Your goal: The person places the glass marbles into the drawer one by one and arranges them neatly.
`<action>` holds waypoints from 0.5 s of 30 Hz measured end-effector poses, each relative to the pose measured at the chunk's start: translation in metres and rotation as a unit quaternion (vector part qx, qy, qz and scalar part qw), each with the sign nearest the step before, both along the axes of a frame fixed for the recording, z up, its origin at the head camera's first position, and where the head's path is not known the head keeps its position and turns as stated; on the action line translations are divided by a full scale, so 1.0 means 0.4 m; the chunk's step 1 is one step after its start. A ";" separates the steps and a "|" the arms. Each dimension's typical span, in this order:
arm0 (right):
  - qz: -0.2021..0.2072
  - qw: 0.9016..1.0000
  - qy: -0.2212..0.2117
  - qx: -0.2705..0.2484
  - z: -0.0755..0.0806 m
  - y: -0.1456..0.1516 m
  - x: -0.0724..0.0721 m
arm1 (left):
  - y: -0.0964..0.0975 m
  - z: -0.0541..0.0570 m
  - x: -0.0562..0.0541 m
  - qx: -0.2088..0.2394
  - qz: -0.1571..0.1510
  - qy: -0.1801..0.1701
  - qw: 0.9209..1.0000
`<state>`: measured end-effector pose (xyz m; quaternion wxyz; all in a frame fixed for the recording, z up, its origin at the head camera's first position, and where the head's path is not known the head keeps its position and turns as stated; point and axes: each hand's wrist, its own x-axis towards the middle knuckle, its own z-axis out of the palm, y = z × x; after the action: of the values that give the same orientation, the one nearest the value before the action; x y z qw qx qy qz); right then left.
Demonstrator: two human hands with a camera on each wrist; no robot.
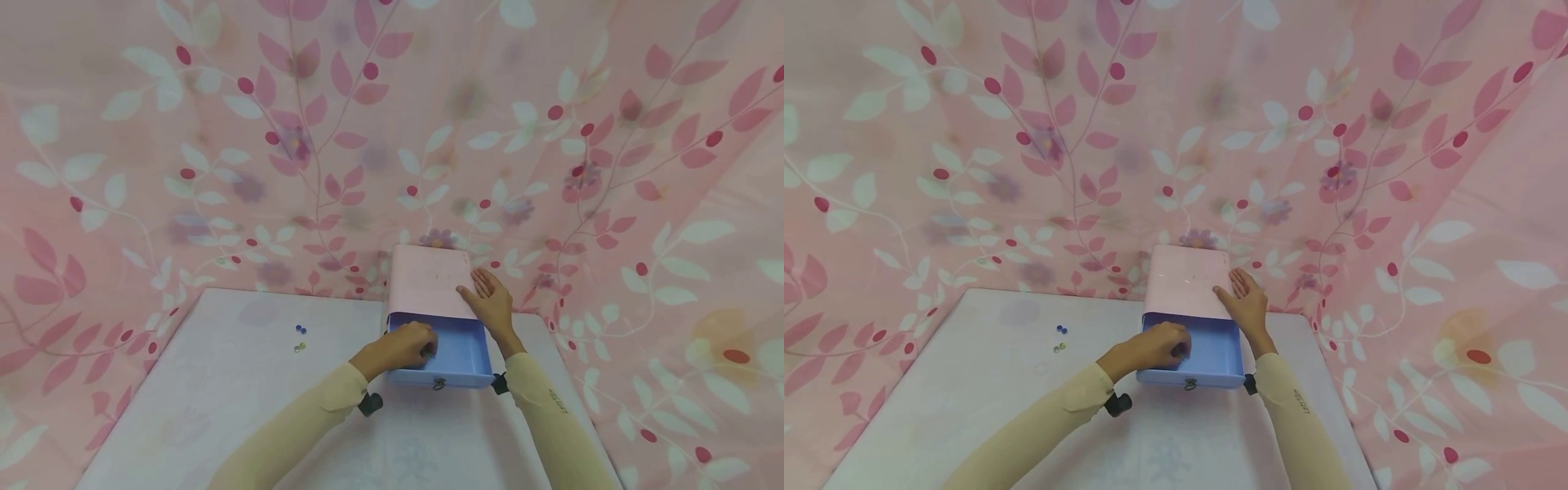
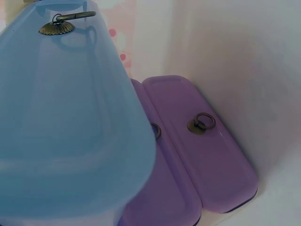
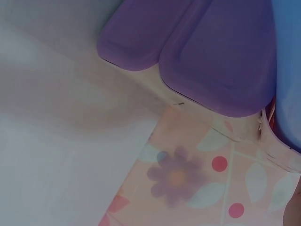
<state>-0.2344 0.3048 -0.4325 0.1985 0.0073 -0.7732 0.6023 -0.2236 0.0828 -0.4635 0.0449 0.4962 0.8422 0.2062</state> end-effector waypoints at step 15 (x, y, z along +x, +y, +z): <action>0.004 1.000 -0.002 -0.014 -0.005 0.005 -0.005 | 0.024 -0.009 -0.003 0.020 -0.026 -0.054 0.998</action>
<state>-0.2364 0.3067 -0.4347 0.1949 0.0063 -0.7652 0.6136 -0.2249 0.0923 -0.4670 0.0853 0.5067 0.8211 0.2484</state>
